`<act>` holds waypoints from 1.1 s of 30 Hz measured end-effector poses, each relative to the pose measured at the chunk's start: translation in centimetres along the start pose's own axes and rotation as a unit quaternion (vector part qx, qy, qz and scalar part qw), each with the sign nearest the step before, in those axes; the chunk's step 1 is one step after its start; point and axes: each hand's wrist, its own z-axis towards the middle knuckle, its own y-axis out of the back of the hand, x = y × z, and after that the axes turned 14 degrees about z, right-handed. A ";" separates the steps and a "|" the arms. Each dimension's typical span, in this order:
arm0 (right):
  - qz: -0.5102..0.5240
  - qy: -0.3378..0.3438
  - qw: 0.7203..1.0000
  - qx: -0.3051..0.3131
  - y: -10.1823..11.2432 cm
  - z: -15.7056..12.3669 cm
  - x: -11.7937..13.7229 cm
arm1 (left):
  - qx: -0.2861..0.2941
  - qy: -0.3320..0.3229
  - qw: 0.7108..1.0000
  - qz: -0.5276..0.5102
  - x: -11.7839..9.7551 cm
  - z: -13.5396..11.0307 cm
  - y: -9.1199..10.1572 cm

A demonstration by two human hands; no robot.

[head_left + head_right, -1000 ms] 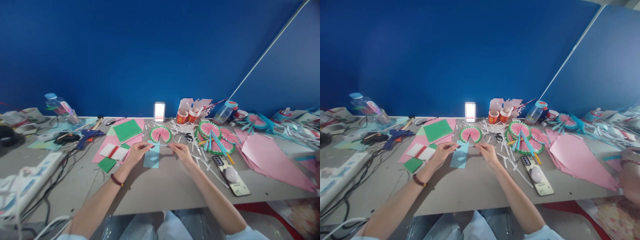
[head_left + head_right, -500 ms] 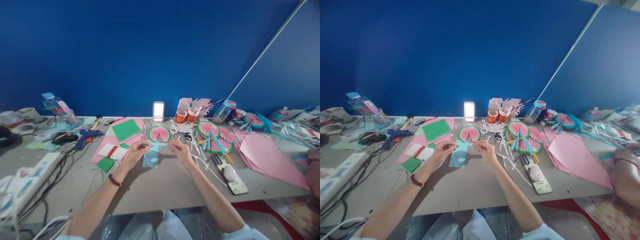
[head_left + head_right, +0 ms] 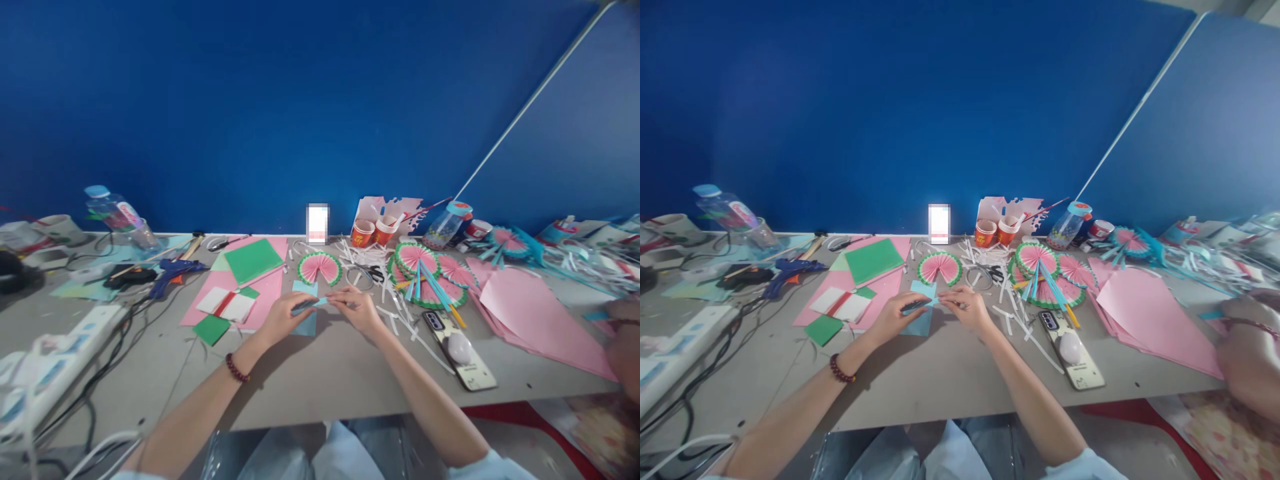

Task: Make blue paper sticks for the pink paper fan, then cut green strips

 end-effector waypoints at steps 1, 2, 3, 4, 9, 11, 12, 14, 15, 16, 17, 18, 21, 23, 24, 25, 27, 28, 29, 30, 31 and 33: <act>-0.003 -0.001 1.000 0.004 0.0 0.0 0.1 | -0.001 0.003 1.000 -0.014 0.0 0.0 -0.1; -0.006 -0.004 1.000 0.007 0.0 0.0 0.1 | -0.003 0.005 1.000 -0.026 0.1 0.0 -0.2; -0.007 -0.007 1.000 0.009 0.0 0.0 0.2 | -0.006 0.008 0.999 -0.036 0.2 0.1 -0.2; -0.008 -0.010 1.000 0.011 0.0 0.0 0.4 | -0.011 0.009 0.999 -0.044 0.3 0.2 -0.2; 0.002 -0.009 1.000 0.004 0.2 0.2 0.5 | -0.044 0.024 0.996 -0.071 0.5 0.4 -0.3; 0.010 -0.013 1.000 0.002 0.3 0.2 0.4 | -0.054 0.031 0.995 -0.081 0.3 0.5 -0.4; 0.014 -0.016 1.000 0.001 0.3 0.2 0.3 | -0.058 0.035 0.994 -0.085 0.1 0.5 -0.4; 0.023 -0.025 0.999 -0.001 0.3 0.2 0.2 | -0.068 0.048 0.993 -0.085 -0.2 0.5 -0.3; 0.027 -0.029 0.999 -0.003 0.3 0.2 0.2 | -0.073 0.055 0.992 -0.082 -0.3 0.5 -0.3; 0.030 -0.033 0.999 -0.006 0.2 0.2 0.3 | -0.075 0.059 0.992 -0.079 -0.5 0.5 -0.2; 0.032 -0.037 0.999 -0.008 0.2 0.2 0.3 | -0.075 0.062 0.992 -0.076 -0.5 0.5 -0.2; 0.034 -0.038 0.999 -0.011 0.2 0.2 0.4 | -0.076 0.062 0.992 -0.073 -0.6 0.5 -0.1; 0.035 -0.039 0.998 -0.021 0.1 0.2 0.6 | -0.080 0.057 0.993 -0.064 -0.3 0.4 -0.1; 0.036 -0.042 0.998 -0.023 0.1 0.2 0.6 | -0.083 0.053 0.993 -0.062 -0.1 0.5 -0.1; 0.037 -0.042 0.998 -0.023 0.2 0.2 0.5 | -0.082 0.050 0.993 -0.061 0.0 0.5 -0.1; 0.040 -0.043 0.998 -0.022 0.2 0.2 0.4 | -0.081 0.049 0.994 -0.059 0.1 0.5 0.0; 0.049 -0.043 0.998 -0.025 0.5 0.2 0.2 | -0.080 0.046 0.994 -0.051 0.3 0.5 0.1; 0.055 -0.044 0.997 -0.029 0.6 0.3 0.1 | -0.080 0.046 0.995 -0.048 0.4 0.5 0.2; 0.060 -0.045 0.997 -0.033 0.8 0.3 0.0 | -0.082 0.045 0.995 -0.047 0.5 0.6 0.4; 0.064 -0.046 0.996 -0.037 0.9 0.3 0.0 | -0.082 0.045 0.994 -0.050 0.6 0.6 0.5; 0.067 -0.048 0.996 -0.039 1.0 0.3 0.0 | -0.082 0.046 0.994 -0.057 0.6 0.7 0.6; 0.071 -0.051 0.995 -0.040 1.2 0.4 0.0 | -0.080 0.052 0.992 -0.080 0.8 0.8 0.8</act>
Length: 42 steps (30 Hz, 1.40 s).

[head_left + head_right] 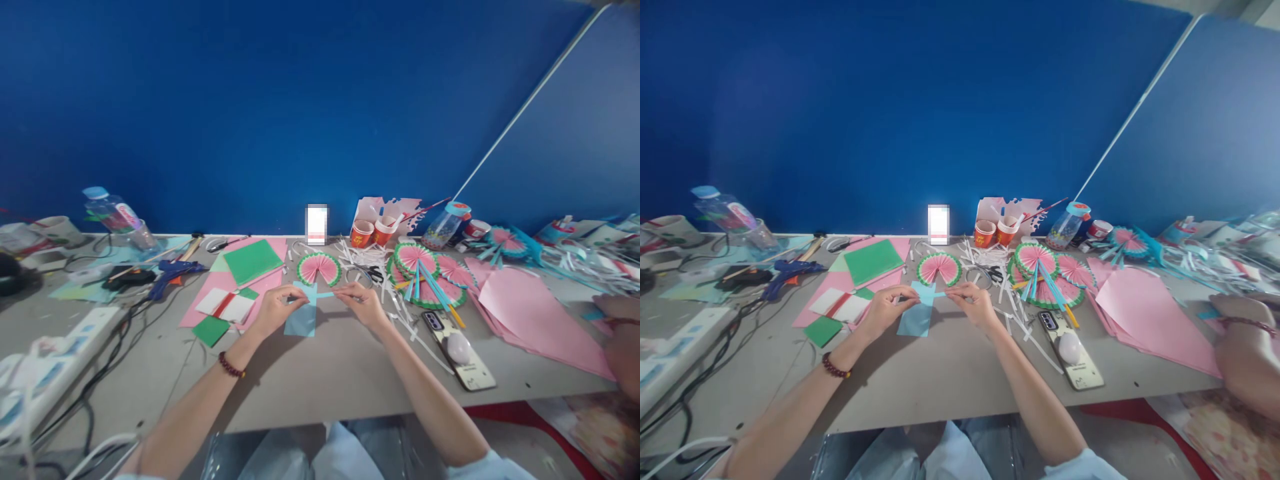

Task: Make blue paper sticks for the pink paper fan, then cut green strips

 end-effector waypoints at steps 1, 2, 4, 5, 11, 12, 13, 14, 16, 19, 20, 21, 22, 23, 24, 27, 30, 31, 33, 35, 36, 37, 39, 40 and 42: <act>0.001 -0.002 1.000 0.001 0.1 0.0 0.0 | 0.000 0.006 1.000 -0.013 0.1 0.1 0.0; 0.002 -0.003 1.000 0.000 0.1 0.0 0.0 | -0.001 0.016 1.000 -0.027 0.2 0.1 0.0; 0.003 -0.003 1.000 -0.002 0.2 0.1 -0.2 | -0.009 0.048 0.997 -0.053 0.4 0.2 -0.1; 0.004 -0.001 1.000 -0.004 0.2 0.1 -0.3 | -0.014 0.069 0.995 -0.065 0.5 0.2 -0.2; -0.001 -0.002 1.000 -0.017 0.2 0.0 -0.6 | 0.015 0.123 0.989 -0.083 0.7 0.2 -0.3; -0.004 -0.004 1.000 -0.019 0.1 0.0 -0.5 | 0.025 0.100 0.993 -0.066 0.7 0.1 -0.2; -0.008 -0.006 1.000 -0.018 0.1 -0.1 -0.4 | 0.033 0.068 0.996 -0.041 0.7 0.1 -0.1; -0.013 -0.007 1.000 -0.014 0.0 -0.1 -0.3 | 0.036 0.031 0.999 -0.009 0.6 0.1 0.0; -0.024 -0.003 1.000 -0.001 -0.3 -0.1 0.0 | 0.027 -0.046 0.996 0.076 0.5 -0.1 0.1; -0.048 0.010 0.999 0.021 -0.9 -0.3 0.3 | 0.003 -0.119 0.974 0.194 0.1 -0.6 -0.1; -0.053 0.014 0.998 0.029 -1.1 -0.4 0.3 | 0.001 -0.129 0.968 0.215 -0.1 -0.8 -0.3; -0.056 0.017 0.997 0.041 -1.4 -0.5 0.3 | 0.005 -0.134 0.965 0.224 -0.3 -0.9 -0.5; -0.058 0.020 0.997 0.050 -1.6 -0.6 0.2 | 0.014 -0.136 0.964 0.227 -0.5 -1.0 -0.7; -0.057 0.022 0.996 0.057 -1.8 -0.7 0.1 | 0.023 -0.138 0.964 0.227 -0.7 -1.1 -0.8; -0.056 0.023 0.996 0.059 -2.0 -0.8 0.0 | 0.032 -0.141 0.963 0.228 -0.8 -1.2 -1.0; -0.056 0.020 0.997 0.045 -2.4 -0.9 -0.1 | 0.048 -0.150 0.959 0.236 -1.0 -1.4 -1.3; -0.054 0.015 0.998 0.040 -2.6 -1.0 -0.2 | 0.059 -0.148 0.963 0.219 -1.0 -1.7 -1.4; -0.052 0.015 0.998 0.041 -2.6 -1.0 -0.3 | 0.061 -0.141 0.967 0.202 -1.1 -1.7 -1.5; -0.046 0.012 0.998 0.045 -2.5 -1.0 -0.4 | 0.061 -0.117 0.979 0.153 -1.2 -1.9 -1.6; -0.041 0.000 0.998 0.040 -2.6 -1.1 -0.6 | 0.062 -0.082 0.990 0.100 -1.3 -1.9 -1.7; -0.037 -0.009 0.999 0.037 -2.6 -1.1 -0.7 | 0.064 -0.066 0.993 0.079 -1.4 -1.9 -1.8; -0.029 -0.020 0.999 0.034 -2.7 -1.2 -0.8 | 0.065 -0.052 0.995 0.062 -1.4 -1.9 -1.8; -0.004 -0.042 0.999 0.028 -2.8 -1.3 -0.9 | 0.065 -0.042 0.996 0.045 -1.5 -1.9 -1.8; 0.010 -0.050 0.998 0.026 -2.8 -1.3 -1.0 | 0.064 -0.046 0.996 0.045 -1.5 -1.9 -1.8; 0.033 -0.063 0.997 0.018 -2.8 -1.3 -1.2 | 0.060 -0.062 0.995 0.056 -1.5 -1.9 -1.8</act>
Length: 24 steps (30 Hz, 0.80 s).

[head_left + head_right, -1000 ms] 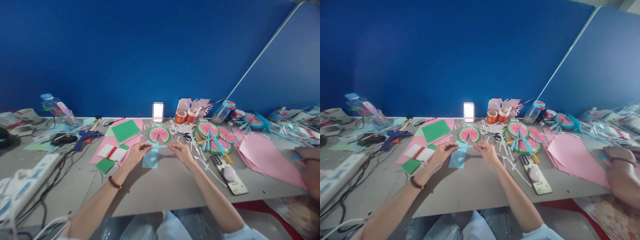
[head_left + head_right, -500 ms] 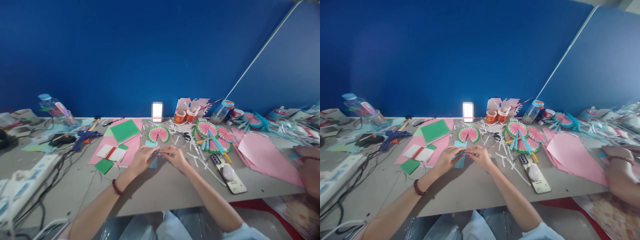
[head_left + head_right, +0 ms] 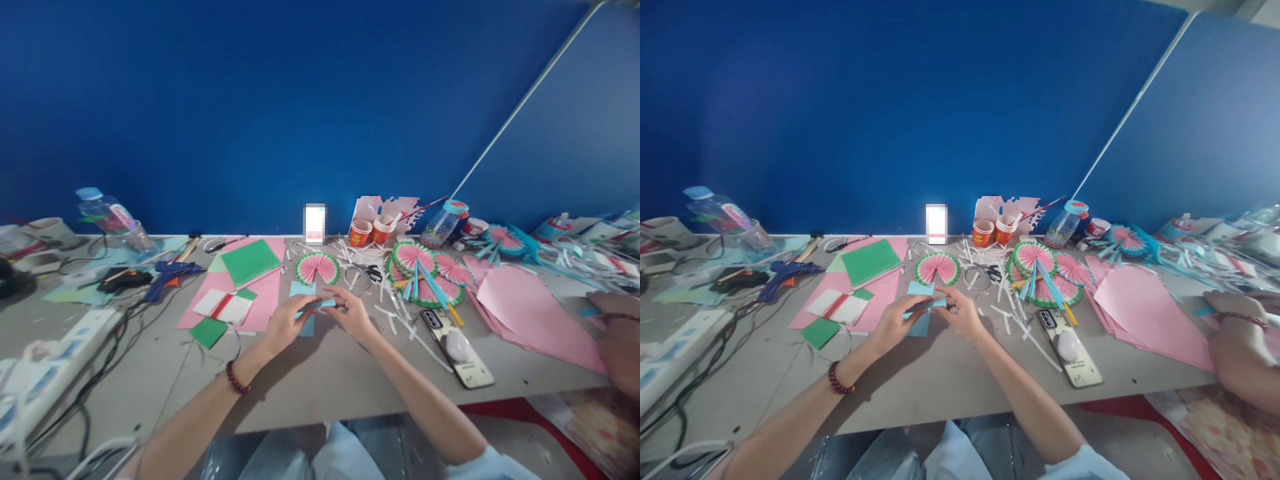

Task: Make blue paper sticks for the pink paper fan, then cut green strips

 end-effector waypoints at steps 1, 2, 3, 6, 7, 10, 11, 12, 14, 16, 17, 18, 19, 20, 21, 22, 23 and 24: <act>0.009 -0.006 1.000 -0.006 0.0 0.1 -0.1 | -0.002 -0.009 1.000 0.009 0.0 0.0 0.0; 0.015 -0.013 1.000 -0.011 0.0 0.1 -0.2 | -0.004 -0.017 1.000 0.018 0.1 0.0 0.0; 0.019 -0.020 1.000 -0.016 0.1 0.2 -0.2 | -0.008 -0.022 0.999 0.024 0.1 0.0 0.0; 0.018 -0.039 0.999 -0.022 0.2 0.4 -0.4 | -0.008 -0.026 0.999 0.022 0.2 0.0 -0.1; 0.019 -0.045 0.999 -0.023 0.2 0.5 -0.4 | -0.008 -0.024 1.000 0.019 0.2 0.0 -0.2; 0.051 -0.064 0.996 -0.032 0.1 0.5 -0.4 | -0.015 -0.014 1.000 0.014 0.2 0.0 -0.2; 0.066 -0.069 0.995 -0.037 0.0 0.5 -0.4 | -0.020 -0.012 1.000 0.013 0.1 0.0 -0.1; 0.079 -0.073 0.993 -0.042 0.0 0.5 -0.3 | -0.023 -0.010 1.000 0.011 0.1 0.1 -0.1; 0.092 -0.081 0.991 -0.049 -0.2 0.5 -0.3 | -0.028 -0.007 1.000 0.007 0.0 0.1 -0.1; 0.087 -0.087 0.991 -0.054 -0.3 0.5 -0.2 | -0.033 -0.001 0.999 0.007 -0.1 0.1 0.0; 0.083 -0.087 0.991 -0.055 -0.3 0.4 -0.1 | -0.035 0.003 0.999 0.007 -0.1 0.1 -0.1; 0.079 -0.086 0.992 -0.056 -0.3 0.4 -0.1 | -0.037 0.007 0.999 0.007 -0.1 0.0 -0.1; 0.077 -0.085 0.992 -0.057 -0.3 0.4 -0.1 | -0.039 0.010 0.999 0.007 -0.1 0.0 -0.1; 0.076 -0.084 0.992 -0.058 -0.3 0.4 -0.2 | -0.039 0.012 0.999 0.005 -0.1 0.0 -0.1; 0.075 -0.084 0.992 -0.061 -0.3 0.4 -0.2 | -0.038 0.014 0.999 0.003 -0.1 0.0 -0.2; 0.073 -0.084 0.992 -0.063 -0.3 0.4 -0.3 | -0.038 0.014 0.999 0.001 -0.1 0.0 -0.2; 0.071 -0.084 0.992 -0.065 -0.3 0.4 -0.4 | -0.037 0.015 0.999 -0.002 -0.1 0.0 -0.2; 0.068 -0.084 0.992 -0.067 -0.3 0.4 -0.4 | -0.037 0.014 0.999 -0.005 -0.1 0.1 -0.2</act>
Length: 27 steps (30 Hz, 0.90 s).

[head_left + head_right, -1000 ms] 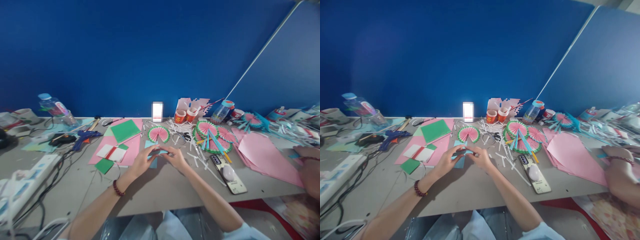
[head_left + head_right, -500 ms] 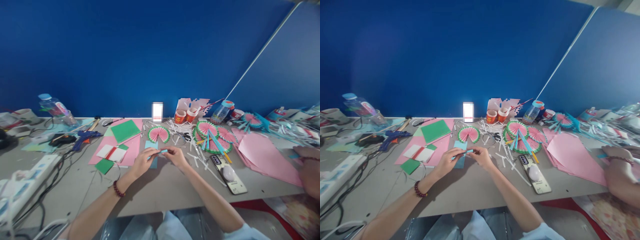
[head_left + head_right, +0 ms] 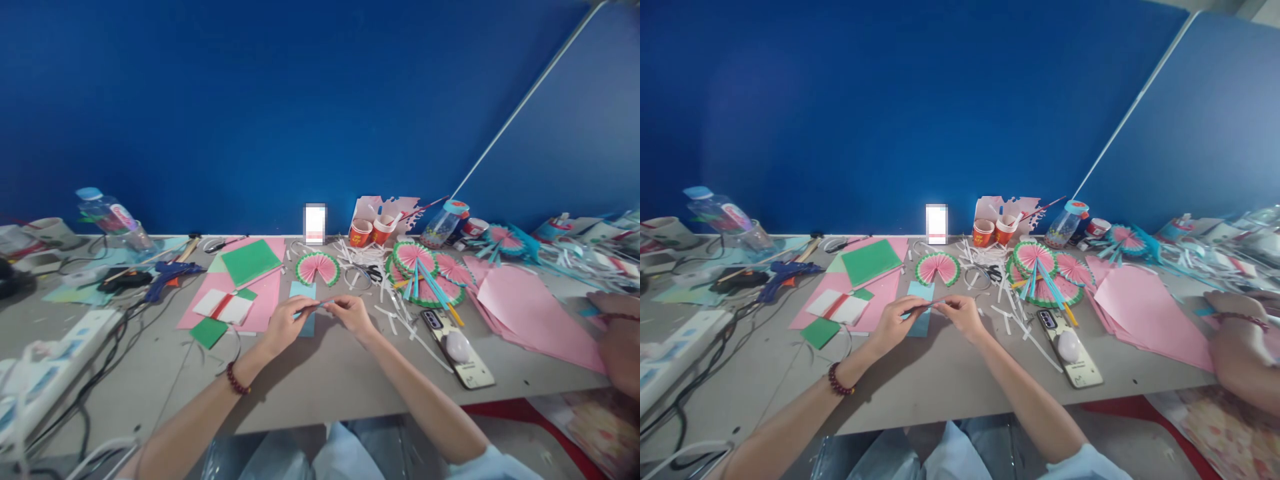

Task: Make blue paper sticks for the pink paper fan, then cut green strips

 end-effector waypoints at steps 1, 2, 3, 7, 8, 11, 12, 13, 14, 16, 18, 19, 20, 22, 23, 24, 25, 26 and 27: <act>-0.002 0.000 1.000 -0.001 0.0 0.0 -0.1 | -0.002 0.000 1.000 -0.003 0.0 0.0 0.0; -0.003 0.000 1.000 -0.001 0.0 0.0 -0.1 | -0.003 -0.001 1.000 -0.006 0.0 0.1 0.0; -0.005 -0.002 1.000 -0.003 0.0 0.0 -0.1 | -0.006 -0.001 1.000 -0.009 -0.1 0.1 0.0; -0.014 -0.014 1.000 -0.009 -0.1 0.0 0.0 | -0.012 -0.003 1.000 -0.006 -0.2 0.1 0.0; -0.015 -0.016 1.000 -0.010 -0.1 0.0 0.0 | -0.013 -0.004 1.000 -0.004 -0.2 0.2 0.1; -0.015 -0.021 1.000 -0.010 -0.1 -0.1 0.1 | -0.017 -0.005 1.000 -0.003 -0.2 0.2 0.1; -0.015 -0.022 1.000 -0.011 -0.2 -0.1 0.1 | -0.016 -0.004 1.000 -0.003 -0.2 0.1 0.1; -0.014 -0.023 1.000 -0.010 -0.2 -0.1 0.1 | -0.017 -0.003 1.000 -0.003 -0.2 0.1 0.1; -0.014 -0.024 1.000 -0.010 -0.2 0.0 0.1 | -0.016 -0.003 1.000 -0.004 -0.2 0.1 0.0; -0.014 -0.022 1.000 -0.011 -0.2 0.0 0.1 | -0.015 -0.003 1.000 -0.003 -0.1 0.1 0.0; -0.018 -0.013 1.000 -0.011 -0.2 -0.1 0.1 | -0.013 -0.001 1.000 -0.001 -0.1 0.0 -0.1; -0.022 -0.006 1.000 -0.009 -0.2 -0.1 0.2 | -0.012 -0.001 1.000 0.000 0.0 0.0 -0.1; -0.026 0.001 1.000 -0.007 -0.2 -0.1 0.2 | -0.011 0.000 1.000 0.001 0.0 0.0 -0.1; -0.034 0.019 0.999 -0.004 -0.3 -0.3 0.3 | -0.010 -0.002 1.000 -0.002 0.0 0.0 -0.2; -0.038 0.028 0.999 -0.004 -0.3 -0.3 0.3 | -0.011 -0.002 1.000 -0.003 0.0 0.0 -0.2; -0.042 0.037 0.998 -0.005 -0.4 -0.4 0.3 | -0.013 -0.001 1.000 -0.005 0.1 0.0 -0.3; -0.046 0.043 0.998 -0.006 -0.4 -0.4 0.4 | -0.016 0.000 1.000 -0.006 0.1 -0.1 -0.3; -0.049 0.047 0.998 -0.008 -0.4 -0.4 0.4 | -0.018 0.000 1.000 -0.006 0.1 -0.1 -0.3; -0.050 0.046 0.998 -0.009 -0.4 -0.4 0.4 | -0.020 0.000 1.000 -0.006 0.1 -0.1 -0.3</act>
